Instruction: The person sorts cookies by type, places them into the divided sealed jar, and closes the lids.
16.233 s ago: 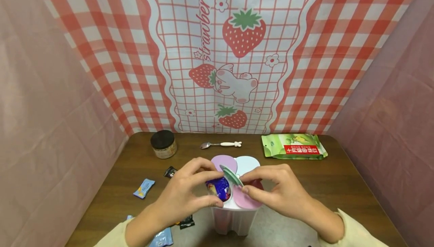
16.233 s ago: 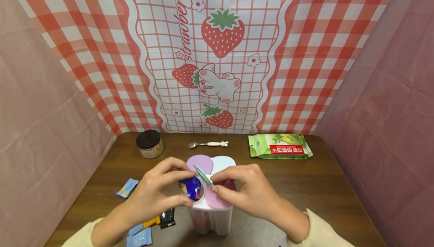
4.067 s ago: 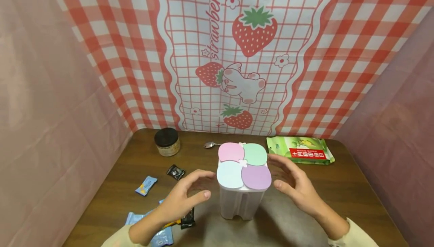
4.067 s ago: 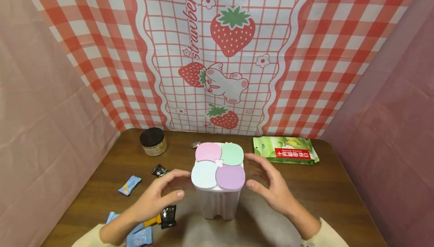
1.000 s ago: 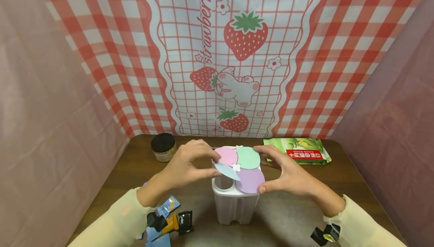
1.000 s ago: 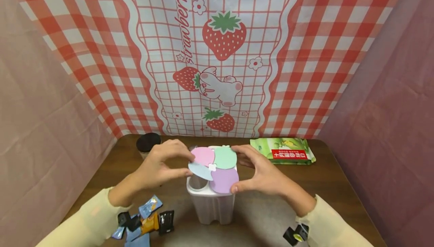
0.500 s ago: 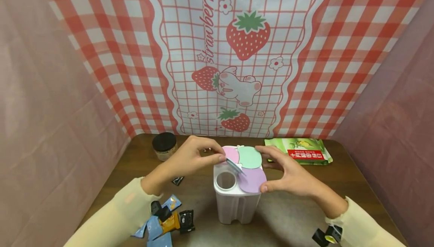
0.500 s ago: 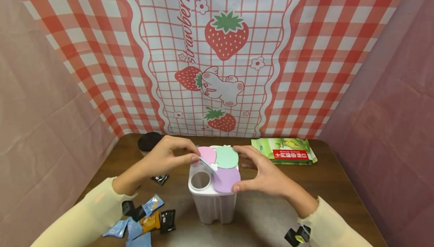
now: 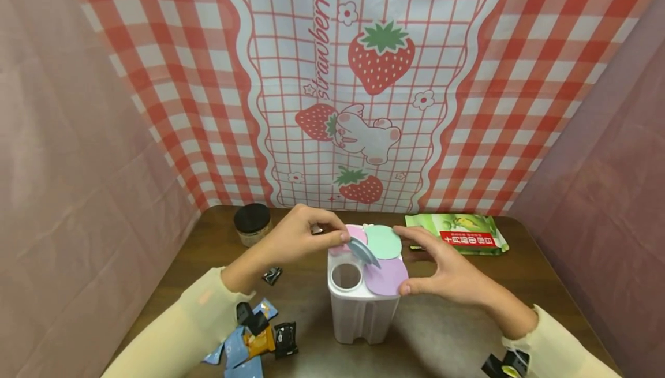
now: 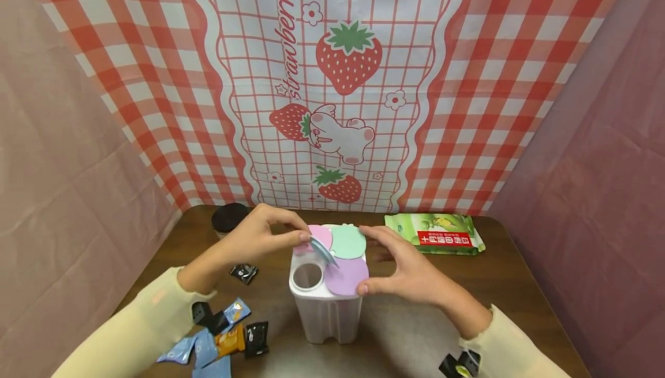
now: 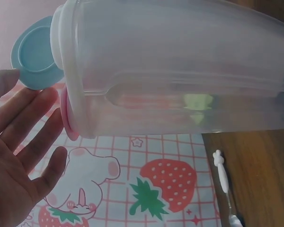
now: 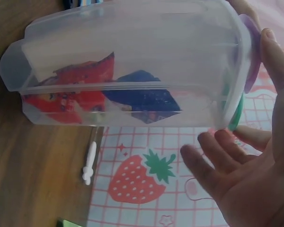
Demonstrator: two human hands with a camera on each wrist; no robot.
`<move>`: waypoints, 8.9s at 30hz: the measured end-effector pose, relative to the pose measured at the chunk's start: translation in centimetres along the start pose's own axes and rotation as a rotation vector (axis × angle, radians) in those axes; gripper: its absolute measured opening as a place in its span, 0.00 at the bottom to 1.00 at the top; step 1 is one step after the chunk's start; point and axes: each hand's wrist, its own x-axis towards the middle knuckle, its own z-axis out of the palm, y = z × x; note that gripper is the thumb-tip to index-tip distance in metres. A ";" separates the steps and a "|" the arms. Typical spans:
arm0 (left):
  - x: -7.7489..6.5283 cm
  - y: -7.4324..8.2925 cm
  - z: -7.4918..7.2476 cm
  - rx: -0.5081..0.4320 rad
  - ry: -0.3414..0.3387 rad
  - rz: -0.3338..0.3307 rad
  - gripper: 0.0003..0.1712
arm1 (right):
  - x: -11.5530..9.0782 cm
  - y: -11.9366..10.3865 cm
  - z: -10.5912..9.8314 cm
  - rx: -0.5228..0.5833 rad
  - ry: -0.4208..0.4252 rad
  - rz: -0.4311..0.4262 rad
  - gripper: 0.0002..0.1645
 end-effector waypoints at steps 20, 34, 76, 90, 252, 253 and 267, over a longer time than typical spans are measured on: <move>0.1 -0.1 0.0 -0.004 0.017 0.003 0.03 | 0.9 -6.2 1.1 -0.084 0.167 -0.223 0.24; -0.2 0.0 0.2 -0.002 0.019 0.001 0.04 | 1.3 -6.1 2.5 -0.089 0.190 -0.258 0.15; -12.4 -19.1 0.6 0.300 0.058 -0.626 0.23 | 1.3 -5.7 3.3 -0.073 0.333 -0.198 0.11; -11.7 -19.2 1.4 0.403 0.051 -0.682 0.21 | 1.0 -5.7 3.5 -0.115 0.375 -0.116 0.09; -20.9 -18.9 -3.1 0.290 0.175 -0.765 0.26 | 1.1 -5.5 3.7 -0.086 0.361 -0.161 0.12; -20.9 -19.0 -3.0 0.292 0.171 -0.768 0.26 | 1.1 -5.5 3.8 -0.085 0.360 -0.161 0.12; -21.0 -19.0 -2.5 0.281 0.176 -0.788 0.21 | 1.2 -5.5 3.7 -0.089 0.360 -0.157 0.12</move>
